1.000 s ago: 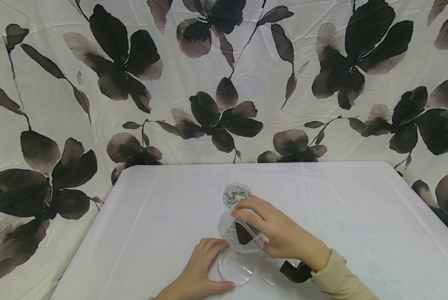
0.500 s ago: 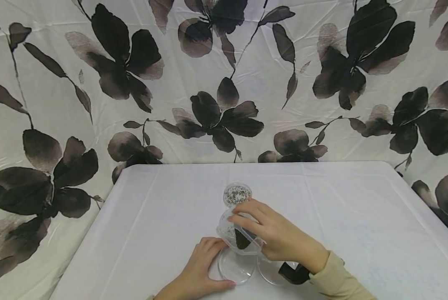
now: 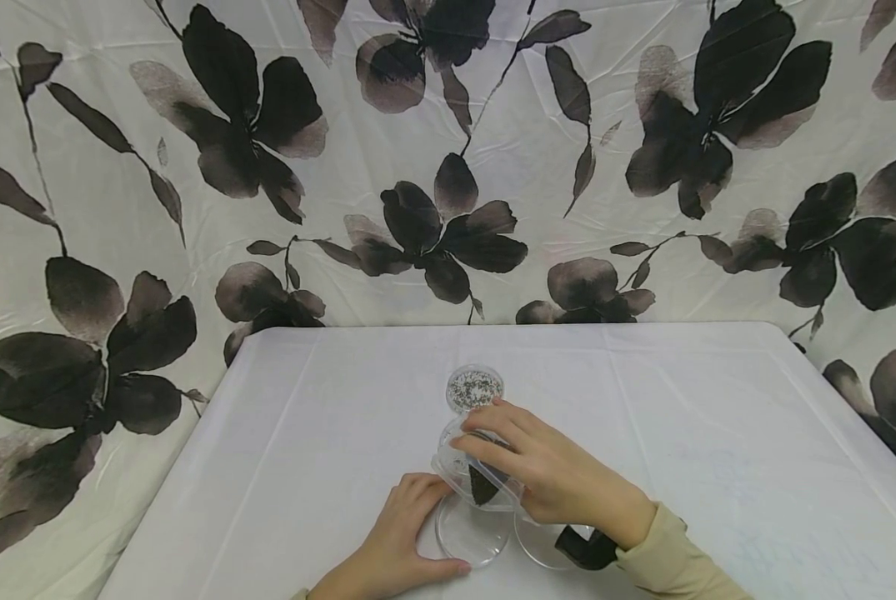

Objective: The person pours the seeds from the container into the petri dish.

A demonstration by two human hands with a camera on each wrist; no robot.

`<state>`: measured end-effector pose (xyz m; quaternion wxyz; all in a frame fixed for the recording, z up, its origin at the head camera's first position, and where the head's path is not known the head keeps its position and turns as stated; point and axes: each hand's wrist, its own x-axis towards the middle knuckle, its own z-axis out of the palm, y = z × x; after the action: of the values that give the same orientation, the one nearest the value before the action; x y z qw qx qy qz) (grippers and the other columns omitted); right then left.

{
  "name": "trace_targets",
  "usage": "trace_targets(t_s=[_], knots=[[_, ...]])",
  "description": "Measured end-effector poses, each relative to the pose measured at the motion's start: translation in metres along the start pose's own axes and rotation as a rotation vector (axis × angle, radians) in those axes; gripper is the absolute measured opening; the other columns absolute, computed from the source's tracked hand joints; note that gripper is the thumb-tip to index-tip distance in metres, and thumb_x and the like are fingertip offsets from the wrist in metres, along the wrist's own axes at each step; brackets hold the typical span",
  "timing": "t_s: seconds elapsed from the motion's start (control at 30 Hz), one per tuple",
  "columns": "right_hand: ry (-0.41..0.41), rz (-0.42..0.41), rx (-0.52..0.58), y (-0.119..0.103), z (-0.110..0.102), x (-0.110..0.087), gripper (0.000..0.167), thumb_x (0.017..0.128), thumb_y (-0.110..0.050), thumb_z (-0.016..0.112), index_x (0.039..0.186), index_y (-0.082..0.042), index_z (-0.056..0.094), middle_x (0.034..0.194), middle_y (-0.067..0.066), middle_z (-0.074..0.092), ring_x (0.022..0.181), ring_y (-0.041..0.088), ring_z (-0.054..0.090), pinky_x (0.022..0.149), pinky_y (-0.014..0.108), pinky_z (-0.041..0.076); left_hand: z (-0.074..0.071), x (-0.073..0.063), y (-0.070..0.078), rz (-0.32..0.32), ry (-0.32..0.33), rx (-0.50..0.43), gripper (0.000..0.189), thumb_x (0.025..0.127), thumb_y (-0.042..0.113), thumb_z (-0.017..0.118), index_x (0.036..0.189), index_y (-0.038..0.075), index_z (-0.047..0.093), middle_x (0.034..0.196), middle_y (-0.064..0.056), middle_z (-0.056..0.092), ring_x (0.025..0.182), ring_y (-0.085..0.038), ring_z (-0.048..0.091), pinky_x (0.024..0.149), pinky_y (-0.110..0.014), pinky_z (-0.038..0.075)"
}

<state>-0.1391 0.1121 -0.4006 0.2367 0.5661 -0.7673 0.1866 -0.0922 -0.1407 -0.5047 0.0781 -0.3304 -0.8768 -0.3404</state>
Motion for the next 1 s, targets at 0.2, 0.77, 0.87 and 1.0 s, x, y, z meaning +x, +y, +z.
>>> trace_targets(t_s=[0.2,0.77,0.87,1.0], knots=[[-0.012,0.002,-0.005,0.0001,0.0002,0.0001,0.1,0.05,0.023,0.058,0.143,-0.011,0.047,0.136,0.008,0.048,0.128,0.024,0.045,0.112,0.05,0.036,0.0014,0.0003,-0.0014,0.015,0.009,0.009,0.082,0.075,0.058,0.08,0.144,0.025,0.049,0.141,0.011,0.048,0.124,-0.011,0.037,0.095,-0.038,0.038],[-0.016,0.007,-0.018,0.0009,0.0008,-0.0008,0.098,0.051,0.022,0.055,0.143,-0.011,0.048,0.137,0.009,0.048,0.128,0.025,0.045,0.11,0.051,0.038,0.0006,-0.0004,-0.0012,-0.009,-0.009,-0.011,0.083,0.075,0.059,0.079,0.145,0.025,0.048,0.141,0.014,0.045,0.124,-0.01,0.037,0.095,-0.038,0.038],[-0.016,0.004,-0.02,0.0018,0.0009,-0.0012,0.096,0.053,0.022,0.055,0.143,-0.011,0.048,0.137,0.009,0.048,0.128,0.025,0.045,0.111,0.051,0.037,0.001,-0.0006,-0.0012,-0.011,-0.011,-0.006,0.082,0.076,0.059,0.079,0.144,0.025,0.048,0.141,0.014,0.045,0.124,-0.01,0.037,0.095,-0.038,0.038],[-0.009,-0.005,-0.025,0.0037,0.0009,-0.0017,0.095,0.053,0.022,0.053,0.143,-0.01,0.048,0.136,0.01,0.049,0.127,0.026,0.046,0.112,0.048,0.036,0.0016,-0.0008,-0.0012,-0.005,-0.005,0.008,0.082,0.075,0.06,0.078,0.142,0.021,0.05,0.14,0.014,0.046,0.124,-0.01,0.037,0.095,-0.037,0.039]])
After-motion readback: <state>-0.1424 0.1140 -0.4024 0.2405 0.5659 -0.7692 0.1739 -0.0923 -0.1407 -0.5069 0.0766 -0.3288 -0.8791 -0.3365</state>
